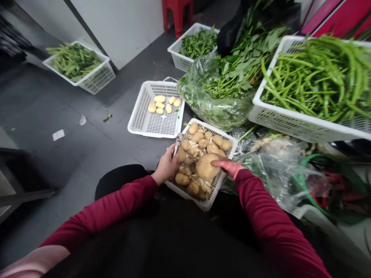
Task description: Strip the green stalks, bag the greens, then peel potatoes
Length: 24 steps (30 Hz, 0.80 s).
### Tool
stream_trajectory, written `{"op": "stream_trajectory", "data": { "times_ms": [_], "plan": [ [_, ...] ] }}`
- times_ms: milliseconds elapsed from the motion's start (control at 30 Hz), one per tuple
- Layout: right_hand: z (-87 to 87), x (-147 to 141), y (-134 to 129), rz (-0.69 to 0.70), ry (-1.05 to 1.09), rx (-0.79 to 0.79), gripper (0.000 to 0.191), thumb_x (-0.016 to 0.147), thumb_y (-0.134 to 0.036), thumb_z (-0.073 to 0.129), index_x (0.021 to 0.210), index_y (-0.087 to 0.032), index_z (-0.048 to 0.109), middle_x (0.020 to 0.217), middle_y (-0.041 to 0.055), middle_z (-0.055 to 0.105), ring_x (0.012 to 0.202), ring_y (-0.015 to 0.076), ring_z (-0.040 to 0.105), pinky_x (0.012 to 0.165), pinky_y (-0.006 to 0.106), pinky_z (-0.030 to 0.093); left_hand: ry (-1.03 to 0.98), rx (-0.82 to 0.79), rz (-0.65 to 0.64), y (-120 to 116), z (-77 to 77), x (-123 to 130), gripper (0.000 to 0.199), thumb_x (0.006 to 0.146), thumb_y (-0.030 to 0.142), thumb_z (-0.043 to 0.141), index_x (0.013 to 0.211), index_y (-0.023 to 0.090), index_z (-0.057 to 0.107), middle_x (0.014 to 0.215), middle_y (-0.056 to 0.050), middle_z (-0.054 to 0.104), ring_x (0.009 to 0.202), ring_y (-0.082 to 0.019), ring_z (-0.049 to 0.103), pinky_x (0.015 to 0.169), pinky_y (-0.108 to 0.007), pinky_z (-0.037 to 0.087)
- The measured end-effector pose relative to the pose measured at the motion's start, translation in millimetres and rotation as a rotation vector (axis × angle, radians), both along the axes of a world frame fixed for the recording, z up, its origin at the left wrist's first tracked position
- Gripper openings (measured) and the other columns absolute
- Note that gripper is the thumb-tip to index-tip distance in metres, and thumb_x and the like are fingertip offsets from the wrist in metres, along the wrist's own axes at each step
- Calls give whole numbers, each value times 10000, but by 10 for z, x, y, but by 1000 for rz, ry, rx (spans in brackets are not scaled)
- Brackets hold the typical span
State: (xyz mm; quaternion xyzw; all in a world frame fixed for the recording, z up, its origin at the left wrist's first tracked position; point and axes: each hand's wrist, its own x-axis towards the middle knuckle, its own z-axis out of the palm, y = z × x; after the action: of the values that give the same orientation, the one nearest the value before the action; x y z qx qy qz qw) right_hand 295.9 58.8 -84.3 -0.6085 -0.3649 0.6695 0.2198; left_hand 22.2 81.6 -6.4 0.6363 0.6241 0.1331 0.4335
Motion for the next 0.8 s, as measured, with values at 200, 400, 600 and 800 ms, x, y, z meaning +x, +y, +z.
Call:
{"op": "stream_trajectory", "data": {
  "times_ms": [200,400,600,800],
  "plan": [
    [668,-485,-745,-364,323,20,783,723,-839,349,1107,-202,593,1020,131,676,1179,324,523,953,508,430,-308,25,13,-616,82,351,442,941,231,305,1372,143,336,1131,-120,625,975,-188,627,868,-356,525],
    [1011,-567,-1499,-404,485,81,655,743,-685,489,1171,-200,592,1050,114,677,1171,337,531,1006,519,385,-208,130,-179,-1090,224,332,509,931,225,329,1426,145,239,1366,-135,498,1218,-211,503,1033,-365,426],
    [793,-535,-1845,-539,550,246,869,627,-902,394,1188,-262,572,1111,98,659,1167,319,533,999,475,409,-190,405,-538,-1233,389,312,469,916,250,317,1369,133,306,1318,-143,538,1181,-200,537,1008,-357,434],
    [721,-624,-1779,-389,605,265,874,632,-881,427,1198,-230,566,1135,119,645,1159,306,546,988,462,419,81,639,-762,-912,508,183,348,853,244,408,1157,161,555,1022,-107,659,955,-218,612,860,-346,469]
  ]
}}
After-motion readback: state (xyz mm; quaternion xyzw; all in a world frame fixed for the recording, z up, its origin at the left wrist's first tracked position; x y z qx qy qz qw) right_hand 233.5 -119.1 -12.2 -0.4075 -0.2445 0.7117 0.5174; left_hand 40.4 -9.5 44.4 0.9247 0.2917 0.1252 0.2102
